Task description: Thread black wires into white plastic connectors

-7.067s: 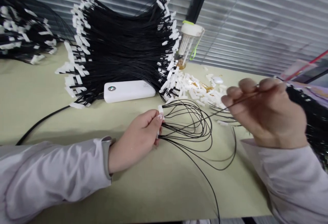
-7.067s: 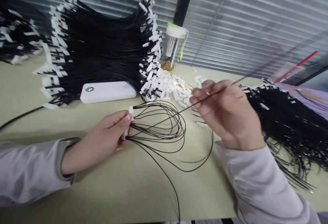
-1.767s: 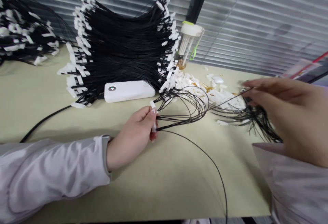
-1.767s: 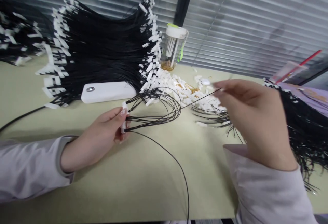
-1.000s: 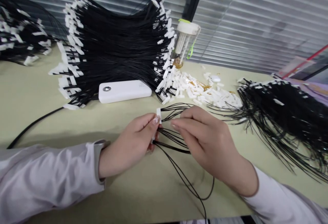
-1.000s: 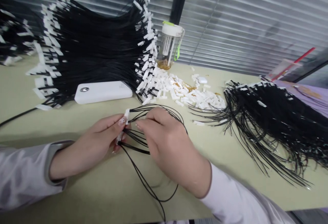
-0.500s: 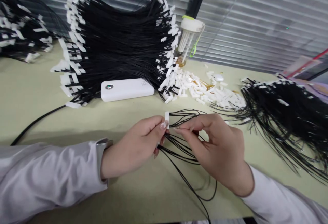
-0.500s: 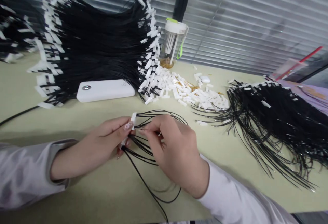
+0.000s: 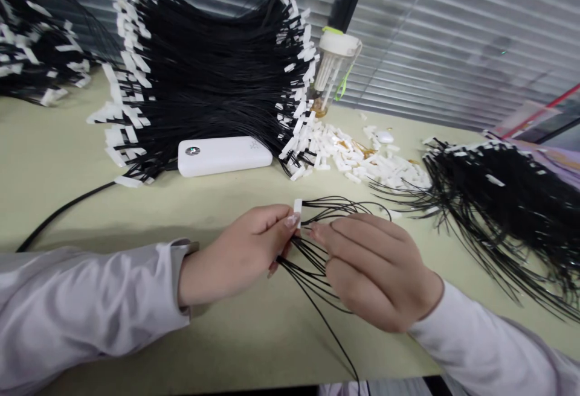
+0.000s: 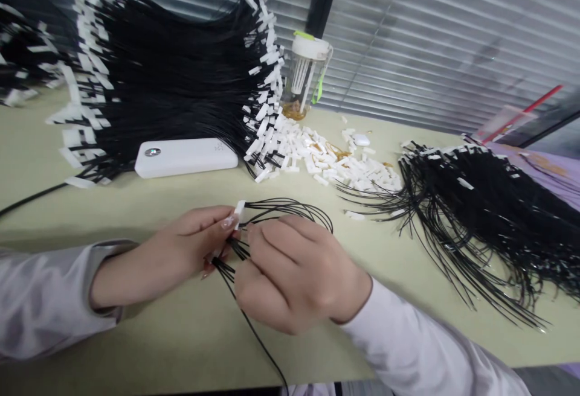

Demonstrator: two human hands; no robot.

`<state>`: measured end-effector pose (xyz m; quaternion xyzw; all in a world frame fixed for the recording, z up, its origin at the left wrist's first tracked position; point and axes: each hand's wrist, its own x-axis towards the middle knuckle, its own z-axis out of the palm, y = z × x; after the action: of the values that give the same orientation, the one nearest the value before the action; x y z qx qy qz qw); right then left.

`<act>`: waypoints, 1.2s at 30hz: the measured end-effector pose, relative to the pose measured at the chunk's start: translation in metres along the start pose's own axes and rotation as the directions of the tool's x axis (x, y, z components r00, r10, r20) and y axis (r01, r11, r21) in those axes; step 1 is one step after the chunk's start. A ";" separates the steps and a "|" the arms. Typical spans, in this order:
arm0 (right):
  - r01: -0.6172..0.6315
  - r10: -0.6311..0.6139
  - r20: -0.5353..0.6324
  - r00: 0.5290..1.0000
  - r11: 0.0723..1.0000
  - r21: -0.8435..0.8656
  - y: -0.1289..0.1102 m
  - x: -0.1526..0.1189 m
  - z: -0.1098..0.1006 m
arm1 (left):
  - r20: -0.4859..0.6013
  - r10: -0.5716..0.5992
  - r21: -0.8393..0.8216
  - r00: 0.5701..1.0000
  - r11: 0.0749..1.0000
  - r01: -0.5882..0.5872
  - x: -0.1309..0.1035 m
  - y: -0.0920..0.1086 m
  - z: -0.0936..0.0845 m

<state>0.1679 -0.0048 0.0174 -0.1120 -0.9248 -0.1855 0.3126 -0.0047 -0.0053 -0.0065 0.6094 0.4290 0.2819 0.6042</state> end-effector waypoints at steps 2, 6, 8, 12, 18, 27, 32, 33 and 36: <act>0.042 -0.041 0.012 0.999 0.999 -0.027 0.000 0.001 0.001 | 0.010 -0.003 0.023 1.000 1.000 0.003 -0.001 0.001 0.000; 0.046 -0.045 0.027 0.999 0.999 -0.007 0.002 -0.001 0.002 | 0.003 0.002 0.076 1.000 0.997 -0.002 -0.002 0.003 0.001; 0.007 -0.009 0.042 0.999 0.999 0.035 0.004 -0.001 0.003 | 0.000 0.016 0.092 1.000 0.996 -0.016 -0.002 0.004 0.001; -0.159 0.148 0.098 0.984 0.980 0.121 0.005 -0.001 -0.001 | -0.010 -0.006 0.002 1.000 1.000 0.006 0.001 0.002 0.001; -0.303 0.158 0.416 0.895 0.901 0.310 0.001 -0.002 -0.016 | -0.125 -0.065 -0.245 0.990 0.969 0.032 0.009 -0.005 -0.001; -0.402 0.145 0.590 0.794 0.853 0.331 0.023 -0.011 -0.030 | -0.186 -0.103 -0.358 0.977 0.933 0.030 0.013 -0.006 -0.006; -0.447 0.229 0.550 0.803 0.842 0.303 0.028 -0.014 -0.039 | -0.193 -0.143 -0.431 0.971 0.901 0.047 0.015 -0.001 -0.006; -0.437 0.215 0.563 0.798 0.850 0.295 0.027 -0.014 -0.037 | -0.195 -0.153 -0.434 0.969 0.899 0.054 0.015 0.000 -0.006; -0.390 0.170 0.601 0.781 0.884 0.256 0.024 -0.015 -0.031 | -0.204 -0.163 -0.443 0.965 0.894 0.057 0.016 0.001 -0.005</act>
<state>0.2040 0.0025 0.0373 -0.2399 -0.9651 0.0814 0.0657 -0.0016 0.0109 -0.0078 0.3963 0.4583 0.4057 0.6844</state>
